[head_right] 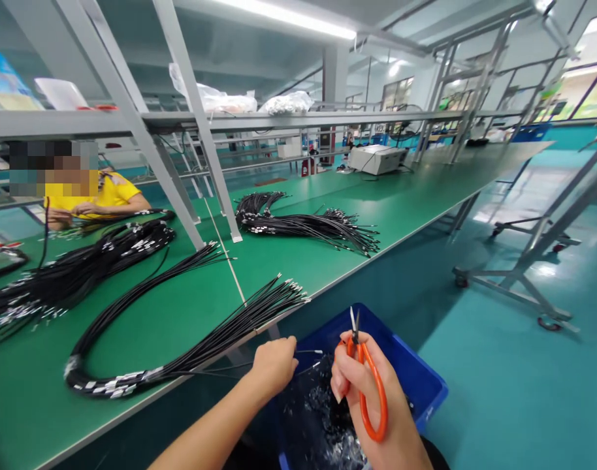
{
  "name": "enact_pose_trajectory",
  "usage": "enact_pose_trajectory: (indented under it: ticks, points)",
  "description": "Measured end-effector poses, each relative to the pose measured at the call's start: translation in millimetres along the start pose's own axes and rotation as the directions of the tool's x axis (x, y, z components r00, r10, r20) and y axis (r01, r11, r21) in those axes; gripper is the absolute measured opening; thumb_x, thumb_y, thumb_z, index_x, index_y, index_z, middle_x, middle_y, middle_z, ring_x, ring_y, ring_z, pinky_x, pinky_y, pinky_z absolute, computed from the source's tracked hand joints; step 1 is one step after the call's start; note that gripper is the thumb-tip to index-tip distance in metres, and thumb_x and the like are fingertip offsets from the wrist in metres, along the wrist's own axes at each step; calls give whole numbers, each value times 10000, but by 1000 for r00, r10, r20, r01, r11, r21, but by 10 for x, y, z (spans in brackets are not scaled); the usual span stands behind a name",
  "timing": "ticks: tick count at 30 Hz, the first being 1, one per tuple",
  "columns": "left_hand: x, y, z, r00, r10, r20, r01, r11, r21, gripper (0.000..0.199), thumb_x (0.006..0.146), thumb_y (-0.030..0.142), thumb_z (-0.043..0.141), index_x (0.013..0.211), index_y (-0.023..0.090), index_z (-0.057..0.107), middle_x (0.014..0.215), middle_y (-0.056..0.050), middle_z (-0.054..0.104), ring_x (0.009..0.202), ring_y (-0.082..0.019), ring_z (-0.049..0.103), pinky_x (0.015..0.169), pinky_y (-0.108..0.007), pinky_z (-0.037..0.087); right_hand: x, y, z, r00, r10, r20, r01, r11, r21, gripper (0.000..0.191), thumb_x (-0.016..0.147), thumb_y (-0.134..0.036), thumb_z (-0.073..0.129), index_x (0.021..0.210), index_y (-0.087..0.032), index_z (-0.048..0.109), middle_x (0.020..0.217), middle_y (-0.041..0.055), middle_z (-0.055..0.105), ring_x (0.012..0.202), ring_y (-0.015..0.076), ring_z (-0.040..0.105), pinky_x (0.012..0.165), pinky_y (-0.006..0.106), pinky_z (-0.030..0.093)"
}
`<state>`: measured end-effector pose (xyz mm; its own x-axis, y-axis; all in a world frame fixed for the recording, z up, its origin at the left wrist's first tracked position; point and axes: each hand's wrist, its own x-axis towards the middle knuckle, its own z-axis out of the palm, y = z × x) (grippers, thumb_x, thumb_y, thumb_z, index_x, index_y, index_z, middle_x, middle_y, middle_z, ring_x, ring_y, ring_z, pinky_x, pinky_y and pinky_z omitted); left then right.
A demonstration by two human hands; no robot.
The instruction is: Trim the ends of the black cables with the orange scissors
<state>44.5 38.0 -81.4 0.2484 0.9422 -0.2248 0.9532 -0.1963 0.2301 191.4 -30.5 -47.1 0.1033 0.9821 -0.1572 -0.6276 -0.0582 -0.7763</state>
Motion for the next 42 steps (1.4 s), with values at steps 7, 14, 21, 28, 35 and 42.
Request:
enact_pose_trajectory:
  ticks: [7, 14, 21, 28, 35, 42]
  points:
    - [-483, 118, -250, 932, 105, -347, -259, 862, -435, 252, 913, 170, 425, 940, 209, 672, 919, -49, 602, 813, -163, 615, 718, -246, 470, 2, 317, 100, 971, -83, -226, 78, 996, -31, 381, 599, -235, 797, 889, -224, 550, 643, -37, 627, 519, 133, 546, 488, 248, 443]
    - [-606, -50, -108, 952, 30, -306, -270, 555, -787, 99, 778, 152, 565, 742, 188, 648, 722, -12, 598, 654, -170, 563, 617, -263, 439, -38, 337, 349, 958, -139, -252, 121, 989, -83, 407, 583, -214, 804, 899, -212, 547, 702, -8, 684, 549, 155, 612, 529, 274, 479]
    - [-616, -21, -89, 961, 14, -277, -242, 534, -810, 112, 795, 194, 563, 711, 182, 637, 689, -2, 559, 617, -157, 539, 580, -257, 416, -86, 307, 371, 969, -141, -201, 141, 990, -16, 351, 625, -206, 783, 888, -222, 550, 710, -16, 673, 583, 150, 611, 590, 292, 501]
    - [-585, 18, -88, 956, 11, -294, -252, 545, -800, 111, 798, 201, 567, 724, 187, 650, 697, -9, 578, 621, -164, 549, 589, -263, 429, -50, 299, 348, 971, -131, -202, 134, 991, 2, 352, 625, -210, 789, 871, -228, 538, 658, -34, 658, 550, 138, 591, 561, 266, 476]
    - [-555, 101, -172, 958, 38, -285, -267, 488, -831, 61, 810, 228, 552, 787, 196, 599, 753, -25, 632, 715, -199, 589, 670, -293, 451, -33, 208, 336, 975, -103, -198, 112, 993, 36, 326, 655, -192, 754, 887, -224, 527, 691, -42, 649, 605, 128, 590, 594, 244, 470]
    - [-646, 106, -400, 883, 74, -464, -425, 547, -721, 106, 769, 230, 641, 869, 220, 673, 807, -21, 605, 684, -174, 534, 624, -265, 430, -83, 222, 459, 990, -29, -136, 24, 999, -36, 371, 624, -249, 796, 877, -241, 526, 669, -59, 611, 645, 143, 584, 561, 235, 444]
